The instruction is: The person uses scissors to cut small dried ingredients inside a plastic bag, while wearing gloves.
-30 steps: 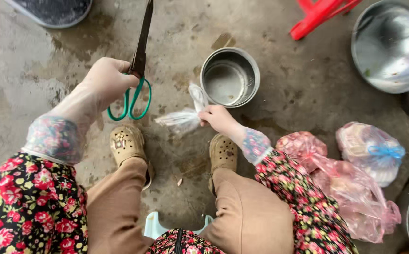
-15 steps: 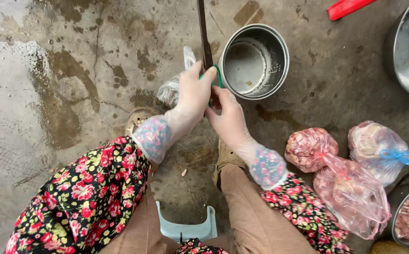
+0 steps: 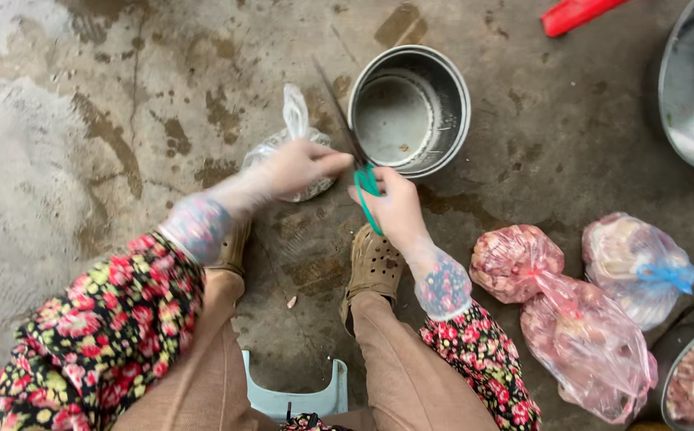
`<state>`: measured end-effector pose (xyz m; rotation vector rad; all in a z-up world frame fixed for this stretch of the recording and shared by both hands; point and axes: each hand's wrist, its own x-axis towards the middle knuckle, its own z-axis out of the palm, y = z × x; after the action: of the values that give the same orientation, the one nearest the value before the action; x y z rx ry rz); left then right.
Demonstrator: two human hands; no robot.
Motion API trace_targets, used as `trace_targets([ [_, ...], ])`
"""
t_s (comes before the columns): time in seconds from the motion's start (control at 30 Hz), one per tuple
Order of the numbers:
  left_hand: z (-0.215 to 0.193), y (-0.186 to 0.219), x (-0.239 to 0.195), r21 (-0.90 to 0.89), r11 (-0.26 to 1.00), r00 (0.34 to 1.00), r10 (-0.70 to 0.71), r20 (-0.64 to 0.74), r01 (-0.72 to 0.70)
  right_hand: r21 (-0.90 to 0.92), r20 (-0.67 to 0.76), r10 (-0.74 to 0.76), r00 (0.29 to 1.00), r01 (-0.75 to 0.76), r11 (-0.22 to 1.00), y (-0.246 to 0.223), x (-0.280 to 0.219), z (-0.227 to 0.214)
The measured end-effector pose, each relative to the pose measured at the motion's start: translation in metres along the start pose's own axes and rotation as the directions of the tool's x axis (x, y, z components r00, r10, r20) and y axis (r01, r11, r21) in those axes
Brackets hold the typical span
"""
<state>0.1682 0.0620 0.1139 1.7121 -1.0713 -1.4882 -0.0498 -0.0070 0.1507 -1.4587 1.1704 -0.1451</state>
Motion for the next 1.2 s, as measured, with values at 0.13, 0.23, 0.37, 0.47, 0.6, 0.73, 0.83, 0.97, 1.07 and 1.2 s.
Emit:
trace_targets([
  [0.13, -0.048, -0.056, 0.018, 0.587, 0.722, 0.928, -0.330, -0.174, 0.367, -0.148, 0.051, -0.070, 0.996, 0.077, 0.986, 0.014, -0.011, 0.005],
  [0.23, -0.012, -0.095, 0.017, 0.762, 0.574, 0.953, -0.141, -0.268, 0.299, -0.212, 0.082, -0.017, 0.996, 0.034, 0.977, 0.019, -0.009, 0.021],
  [0.37, 0.017, -0.108, 0.023, 0.674, 0.738, 0.953, 0.180, -0.245, 0.034, -0.012, 0.059, 0.085, 0.995, -0.085, 0.996, 0.031, -0.001, 0.034],
  [0.47, 0.013, -0.092, 0.012, 0.617, 0.766, 0.915, 0.362, -0.180, -0.181, -0.045, -0.027, -0.111, 0.993, 0.110, 0.993, 0.047, 0.013, 0.038],
  [0.6, 0.012, -0.054, -0.006, 0.518, 0.788, 0.898, 0.434, -0.080, -0.334, -0.266, -0.099, -0.236, 0.967, 0.203, 0.943, 0.058, 0.024, 0.050],
  [0.73, -0.008, -0.035, -0.010, 0.619, 0.700, 0.859, 0.506, -0.079, -0.355, -0.307, -0.082, -0.367, 0.927, 0.327, 0.894, 0.057, 0.034, 0.058],
  [0.83, -0.043, -0.043, -0.006, 0.675, 0.717, 0.900, 0.394, -0.185, -0.175, -0.280, -0.136, -0.287, 0.948, 0.241, 0.929, 0.062, 0.032, 0.053],
  [0.97, -0.087, -0.073, -0.015, 0.627, 0.741, 0.928, 0.011, -0.371, 0.241, -0.254, -0.230, -0.248, 0.941, 0.188, 0.949, 0.064, 0.028, 0.041],
  [1.07, -0.065, -0.085, -0.004, 0.866, 0.471, 0.793, 0.586, -0.165, -0.168, -0.241, -0.224, -0.089, 0.971, 0.033, 0.970, 0.059, 0.033, 0.041],
  [1.2, -0.031, -0.094, 0.010, 0.857, 0.440, 0.876, 0.482, 0.027, -0.268, -0.385, -0.223, -0.439, 0.871, 0.335, 0.860, 0.059, 0.035, 0.042],
])
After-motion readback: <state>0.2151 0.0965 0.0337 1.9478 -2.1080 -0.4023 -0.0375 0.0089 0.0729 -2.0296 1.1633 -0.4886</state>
